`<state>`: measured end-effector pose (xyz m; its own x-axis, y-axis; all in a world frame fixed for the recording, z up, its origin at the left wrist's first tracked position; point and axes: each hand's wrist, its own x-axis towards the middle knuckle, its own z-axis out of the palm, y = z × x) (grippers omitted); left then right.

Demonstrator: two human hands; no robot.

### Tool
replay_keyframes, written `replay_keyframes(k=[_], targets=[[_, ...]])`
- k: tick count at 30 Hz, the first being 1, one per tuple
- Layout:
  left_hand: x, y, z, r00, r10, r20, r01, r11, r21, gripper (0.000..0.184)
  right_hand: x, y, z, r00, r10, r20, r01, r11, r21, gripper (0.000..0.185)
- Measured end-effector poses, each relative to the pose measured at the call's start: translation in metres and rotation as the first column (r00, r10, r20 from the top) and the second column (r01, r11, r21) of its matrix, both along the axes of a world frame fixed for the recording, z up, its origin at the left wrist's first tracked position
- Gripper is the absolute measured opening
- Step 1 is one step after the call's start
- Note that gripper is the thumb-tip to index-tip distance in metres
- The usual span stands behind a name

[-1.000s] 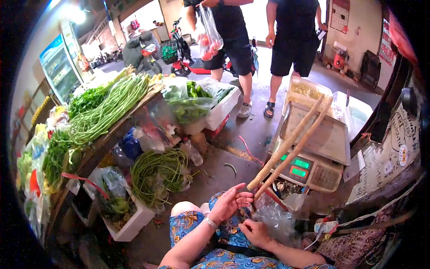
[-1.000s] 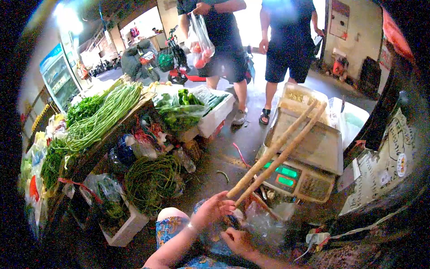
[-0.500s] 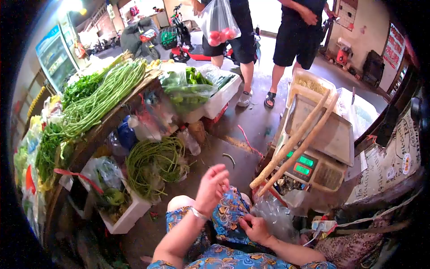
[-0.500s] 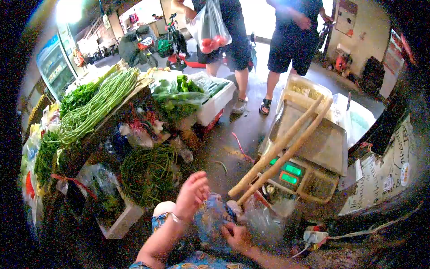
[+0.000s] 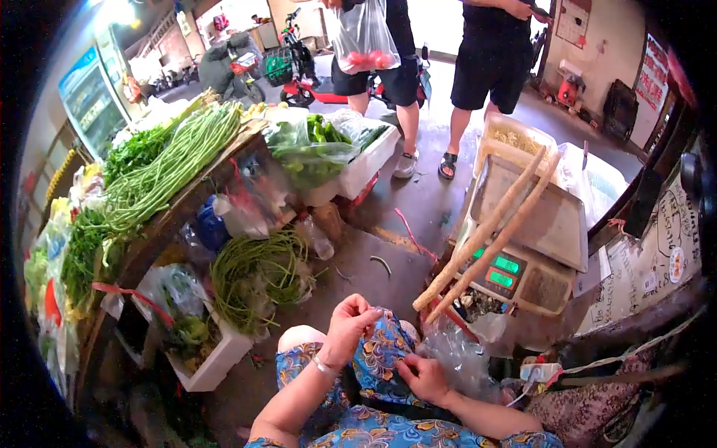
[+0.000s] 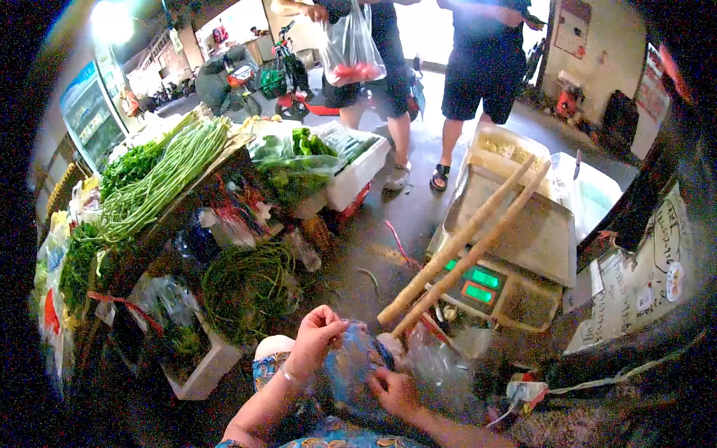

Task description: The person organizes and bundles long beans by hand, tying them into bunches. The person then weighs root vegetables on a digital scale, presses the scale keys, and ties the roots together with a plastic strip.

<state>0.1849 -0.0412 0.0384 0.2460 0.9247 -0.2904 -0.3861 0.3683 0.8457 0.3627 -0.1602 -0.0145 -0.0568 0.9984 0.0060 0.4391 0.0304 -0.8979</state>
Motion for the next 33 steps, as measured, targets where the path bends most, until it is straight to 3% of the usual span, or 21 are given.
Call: replay_keyframes(k=[5, 8, 10, 12, 15, 20, 24, 26, 28, 33], targets=[[0.0, -0.003, -0.01, 0.997, -0.057, -0.045, 0.056, 0.998, -0.014, 0.028, 0.001, -0.003, -0.022, 0.998, -0.017, 0.06, 0.013, 0.997, 0.075, 0.022], [-0.002, -0.002, -0.014, 0.997, -0.067, -0.049, 0.067, 0.998, 0.003, 0.022, 0.005, -0.005, -0.022, 0.998, 0.016, 0.054, -0.012, 0.997, -0.074, 0.03], [0.0, -0.001, -0.011, 0.994, -0.105, -0.036, 0.104, 0.994, -0.013, 0.013, 0.006, -0.006, -0.021, 0.999, 0.011, 0.048, -0.009, 0.999, -0.05, 0.031], [0.005, -0.002, 0.0, 0.992, -0.12, -0.027, 0.12, 0.993, -0.009, 0.015, 0.007, -0.006, -0.02, 0.999, 0.004, 0.038, -0.003, 1.0, -0.025, 0.031], [0.01, -0.002, 0.004, 0.99, -0.138, -0.036, 0.136, 0.99, -0.047, 0.023, 0.01, -0.007, -0.015, 0.999, 0.039, 0.035, -0.034, 0.99, -0.134, 0.033], [0.01, 0.006, -0.003, 0.987, -0.163, -0.009, 0.162, 0.986, -0.045, 0.024, 0.009, -0.006, -0.016, 1.0, 0.003, -0.019, -0.004, 1.0, -0.012, 0.032], [0.011, 0.014, 0.008, 0.98, -0.188, -0.067, 0.184, 0.981, -0.057, 0.023, 0.011, -0.007, -0.013, 0.999, -0.028, -0.034, 0.025, 0.996, -0.081, 0.032], [0.015, 0.018, 0.014, 0.975, -0.18, -0.13, 0.178, 0.984, -0.028, 0.024, 0.015, -0.007, -0.016, 0.998, 0.063, 0.016, -0.061, 0.993, -0.098, 0.031], [0.019, 0.019, 0.021, 0.979, -0.193, -0.062, 0.197, 0.979, 0.053, 0.026, 0.014, -0.008, -0.003, 0.998, 0.026, -0.049, -0.027, 1.0, -0.008, 0.029], [0.027, 0.036, 0.024, 0.979, -0.199, -0.045, 0.2, 0.979, 0.039, 0.027, 0.017, -0.01, -0.011, 0.995, 0.026, -0.093, -0.025, 1.0, 0.005, 0.027]])
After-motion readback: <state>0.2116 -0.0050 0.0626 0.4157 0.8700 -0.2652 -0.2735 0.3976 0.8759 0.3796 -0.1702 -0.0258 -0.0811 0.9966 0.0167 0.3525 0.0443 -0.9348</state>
